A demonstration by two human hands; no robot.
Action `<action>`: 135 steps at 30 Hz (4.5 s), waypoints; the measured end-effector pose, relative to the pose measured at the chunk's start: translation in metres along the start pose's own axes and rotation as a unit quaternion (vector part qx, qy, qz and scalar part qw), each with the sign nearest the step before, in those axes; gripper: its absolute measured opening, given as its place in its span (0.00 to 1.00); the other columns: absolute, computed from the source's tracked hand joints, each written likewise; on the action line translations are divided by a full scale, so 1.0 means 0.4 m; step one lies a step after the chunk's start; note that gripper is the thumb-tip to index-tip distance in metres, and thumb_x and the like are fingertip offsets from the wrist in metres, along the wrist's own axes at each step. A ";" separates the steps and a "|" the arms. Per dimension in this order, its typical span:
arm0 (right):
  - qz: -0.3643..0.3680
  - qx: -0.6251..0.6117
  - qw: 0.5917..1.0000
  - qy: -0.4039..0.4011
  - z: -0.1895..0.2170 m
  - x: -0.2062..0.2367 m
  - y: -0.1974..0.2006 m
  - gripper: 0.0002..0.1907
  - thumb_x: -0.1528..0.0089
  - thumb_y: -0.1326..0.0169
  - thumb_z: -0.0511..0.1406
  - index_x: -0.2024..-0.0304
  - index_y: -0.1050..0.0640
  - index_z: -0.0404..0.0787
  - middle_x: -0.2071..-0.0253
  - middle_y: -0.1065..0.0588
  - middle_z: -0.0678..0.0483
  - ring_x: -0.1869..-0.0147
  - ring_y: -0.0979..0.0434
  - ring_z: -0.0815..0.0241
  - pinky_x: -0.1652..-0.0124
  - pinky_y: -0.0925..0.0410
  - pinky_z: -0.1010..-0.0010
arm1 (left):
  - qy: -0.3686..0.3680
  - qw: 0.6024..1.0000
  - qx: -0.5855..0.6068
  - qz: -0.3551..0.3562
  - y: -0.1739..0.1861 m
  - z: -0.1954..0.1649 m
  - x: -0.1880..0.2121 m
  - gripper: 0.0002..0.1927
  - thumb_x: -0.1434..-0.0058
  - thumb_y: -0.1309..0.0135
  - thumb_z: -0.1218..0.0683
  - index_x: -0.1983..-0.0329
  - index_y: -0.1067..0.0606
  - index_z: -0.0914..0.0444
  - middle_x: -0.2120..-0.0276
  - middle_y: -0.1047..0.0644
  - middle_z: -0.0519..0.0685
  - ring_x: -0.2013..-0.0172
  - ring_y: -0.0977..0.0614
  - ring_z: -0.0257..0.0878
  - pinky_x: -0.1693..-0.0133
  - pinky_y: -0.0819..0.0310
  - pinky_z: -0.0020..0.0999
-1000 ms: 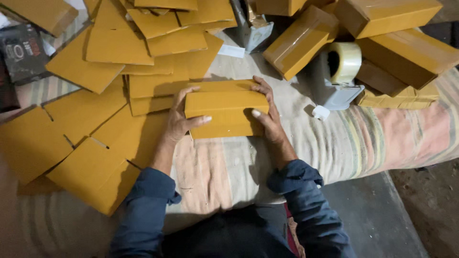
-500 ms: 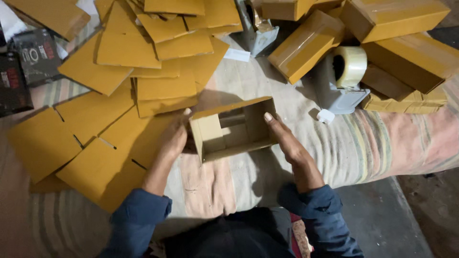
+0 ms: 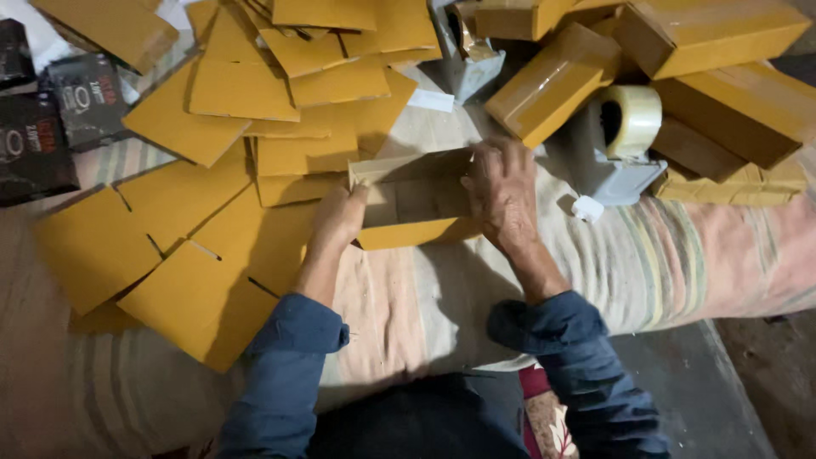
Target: The person folds flat cardboard boxes into open boxes one at a time, pressing the sides and flaps to set the creases, and places each finished box onto the pile on the padded work surface.
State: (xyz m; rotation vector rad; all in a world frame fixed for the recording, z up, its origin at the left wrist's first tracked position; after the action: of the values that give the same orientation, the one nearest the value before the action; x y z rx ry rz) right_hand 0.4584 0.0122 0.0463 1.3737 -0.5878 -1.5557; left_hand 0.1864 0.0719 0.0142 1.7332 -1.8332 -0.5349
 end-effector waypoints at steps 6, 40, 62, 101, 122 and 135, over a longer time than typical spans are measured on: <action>0.173 -0.086 0.961 0.198 0.069 -0.115 0.018 0.55 0.52 0.30 0.45 0.29 0.43 0.39 0.35 0.32 0.37 0.32 0.35 0.37 0.37 0.39 0.48 | -0.070 0.978 0.176 -0.086 -0.016 -0.023 0.027 0.27 0.34 0.49 0.41 0.47 0.26 0.69 0.54 0.19 0.65 0.56 0.17 0.55 0.55 0.22 0.47; 0.002 0.032 0.998 0.057 0.068 -0.010 -0.170 0.28 0.31 0.47 0.48 0.37 0.31 0.36 0.36 0.28 0.41 0.25 0.40 0.44 0.24 0.55 0.41 | -0.247 0.944 -0.014 -0.219 -0.068 -0.007 0.058 0.33 0.43 0.35 0.37 0.47 0.29 0.66 0.50 0.25 0.58 0.44 0.26 0.57 0.39 0.37 0.54; 0.103 0.014 0.994 -0.038 -0.029 -0.019 -0.158 0.19 0.31 0.55 0.48 0.47 0.26 0.42 0.51 0.27 0.42 0.47 0.28 0.37 0.50 0.34 0.45 | -0.158 0.984 -0.073 -0.033 -0.085 -0.049 -0.003 0.28 0.34 0.46 0.39 0.35 0.29 0.54 0.38 0.31 0.61 0.38 0.31 0.59 0.37 0.38 0.54; 0.103 0.078 0.991 -0.046 0.191 0.158 -0.146 0.34 0.32 0.58 0.48 0.27 0.37 0.39 0.26 0.44 0.34 0.20 0.57 0.28 0.27 0.64 0.33 | -0.207 0.932 -0.259 -0.144 -0.125 -0.016 0.260 0.32 0.30 0.53 0.46 0.27 0.39 0.65 0.27 0.43 0.64 0.26 0.49 0.67 0.30 0.69 0.70; 0.171 -0.019 0.985 0.021 0.150 -0.060 -0.223 0.17 0.31 0.55 0.44 0.61 0.21 0.40 0.60 0.21 0.42 0.51 0.22 0.40 0.50 0.31 0.51 | -0.209 0.944 -0.249 -0.055 -0.146 -0.072 0.056 0.13 0.41 0.54 0.56 0.55 0.23 0.63 0.54 0.21 0.58 0.48 0.23 0.55 0.42 0.37 0.54; 0.035 0.016 0.996 0.077 0.115 -0.039 -0.214 0.15 0.35 0.50 0.40 0.74 0.22 0.43 0.72 0.22 0.44 0.68 0.21 0.43 0.65 0.29 0.51 | -0.162 0.946 -0.265 -0.097 -0.127 -0.088 0.046 0.22 0.29 0.59 0.45 0.63 0.19 0.63 0.63 0.18 0.61 0.60 0.18 0.58 0.53 0.28 0.57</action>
State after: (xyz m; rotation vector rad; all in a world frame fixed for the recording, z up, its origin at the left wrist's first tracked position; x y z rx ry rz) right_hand 0.3857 0.0531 -0.0058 1.4674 -0.5621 -1.3755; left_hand 0.2478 0.0521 0.0114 1.5125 -1.5246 -1.3281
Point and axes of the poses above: each hand's wrist, its own x-axis away from the middle knuckle, its own y-axis out of the back of the hand, z = x × y, the point moved 2 cm from there along -x, towards the middle knuckle
